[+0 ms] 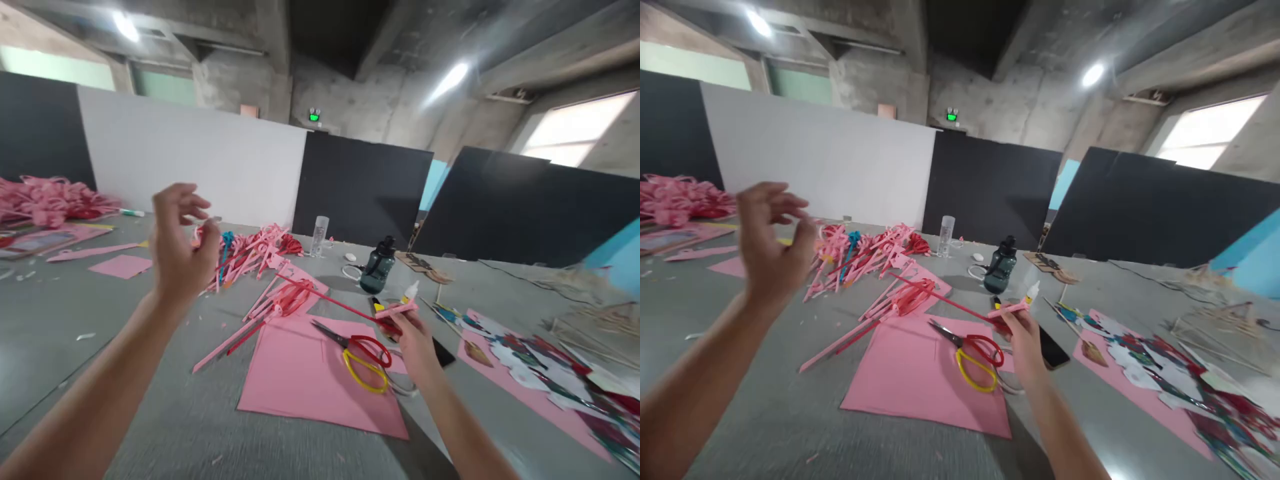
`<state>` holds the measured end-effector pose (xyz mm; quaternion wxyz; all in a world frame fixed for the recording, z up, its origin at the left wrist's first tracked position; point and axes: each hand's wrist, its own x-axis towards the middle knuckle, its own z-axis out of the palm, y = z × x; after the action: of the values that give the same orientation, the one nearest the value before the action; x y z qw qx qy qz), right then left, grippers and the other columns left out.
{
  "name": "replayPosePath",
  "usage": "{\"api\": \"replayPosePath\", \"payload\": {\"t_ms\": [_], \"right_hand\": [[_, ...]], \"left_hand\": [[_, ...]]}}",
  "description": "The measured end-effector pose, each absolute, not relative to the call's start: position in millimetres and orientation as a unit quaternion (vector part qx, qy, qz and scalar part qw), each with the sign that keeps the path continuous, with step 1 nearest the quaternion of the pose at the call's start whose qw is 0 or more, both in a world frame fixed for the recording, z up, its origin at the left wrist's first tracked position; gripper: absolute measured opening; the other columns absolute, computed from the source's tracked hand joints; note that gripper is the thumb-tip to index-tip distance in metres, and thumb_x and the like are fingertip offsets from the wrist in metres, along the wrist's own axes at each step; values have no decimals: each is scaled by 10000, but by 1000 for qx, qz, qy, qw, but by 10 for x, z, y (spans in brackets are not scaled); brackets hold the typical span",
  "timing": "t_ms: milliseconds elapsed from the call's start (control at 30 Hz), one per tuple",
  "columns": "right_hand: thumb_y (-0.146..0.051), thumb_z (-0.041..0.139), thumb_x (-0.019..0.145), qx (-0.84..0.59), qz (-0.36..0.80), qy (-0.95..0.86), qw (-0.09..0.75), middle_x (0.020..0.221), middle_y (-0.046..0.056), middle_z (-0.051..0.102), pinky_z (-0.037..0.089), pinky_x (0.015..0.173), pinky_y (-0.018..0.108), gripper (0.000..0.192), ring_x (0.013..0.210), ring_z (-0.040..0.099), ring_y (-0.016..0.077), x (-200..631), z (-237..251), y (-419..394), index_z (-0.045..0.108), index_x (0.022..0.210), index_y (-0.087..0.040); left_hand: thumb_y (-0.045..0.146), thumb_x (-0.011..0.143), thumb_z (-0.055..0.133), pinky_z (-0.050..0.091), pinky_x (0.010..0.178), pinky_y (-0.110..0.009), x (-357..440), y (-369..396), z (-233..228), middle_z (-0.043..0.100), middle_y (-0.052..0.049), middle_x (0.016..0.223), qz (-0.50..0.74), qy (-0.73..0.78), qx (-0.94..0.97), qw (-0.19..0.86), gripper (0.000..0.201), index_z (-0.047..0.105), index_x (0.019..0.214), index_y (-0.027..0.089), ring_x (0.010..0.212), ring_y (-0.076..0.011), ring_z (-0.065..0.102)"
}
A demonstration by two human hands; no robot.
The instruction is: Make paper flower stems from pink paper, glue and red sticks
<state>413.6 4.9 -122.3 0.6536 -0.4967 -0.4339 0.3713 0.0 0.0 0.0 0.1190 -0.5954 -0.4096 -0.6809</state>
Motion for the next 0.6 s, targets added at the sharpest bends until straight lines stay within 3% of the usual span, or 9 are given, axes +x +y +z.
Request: {"api": "replayPosePath", "payload": {"t_ms": [100,200,267,400,600], "right_hand": [[-531,909,635,-496,369,-445,648,793,63,783,598,634,292,429,730,745,217,4096,-1226,21,736,845,-198],[-518,890,674,-493,368,-465,637,813,71,782,601,688,305,406,750,740,213,4038,-1216,-11,735,847,-185],[-527,859,714,-490,364,-480,630,826,68,779,602,722,319,386,786,743,224,3993,-1209,-35,725,854,-194],[-555,815,753,-491,347,-517,610,837,61,762,588,736,328,362,797,723,231,3867,-1209,-99,706,818,-216],[-561,803,775,-494,320,-565,578,830,47,719,543,685,312,352,742,658,206,3655,-1214,-206,692,780,-227]], "left_hand": [[123,864,648,429,1014,-409,16,-187,-270,641,-60,1118,-650,-372,-636,184,372,576,1202,261,1043,-231,597],[124,786,693,444,964,-417,24,-174,-637,717,-57,1025,-466,-340,-795,187,297,633,1032,278,987,-254,651],[125,809,657,462,968,-430,44,-90,-858,728,-77,1080,-427,-371,-804,186,310,629,1079,273,1034,-270,663],[130,891,570,499,966,-436,129,55,-1246,694,-118,1135,-509,-399,-736,202,326,563,1206,215,1097,-283,645],[125,917,530,486,1025,-430,176,30,-1479,683,-99,1168,-456,-416,-780,107,288,601,1179,220,1149,-262,633]]}}
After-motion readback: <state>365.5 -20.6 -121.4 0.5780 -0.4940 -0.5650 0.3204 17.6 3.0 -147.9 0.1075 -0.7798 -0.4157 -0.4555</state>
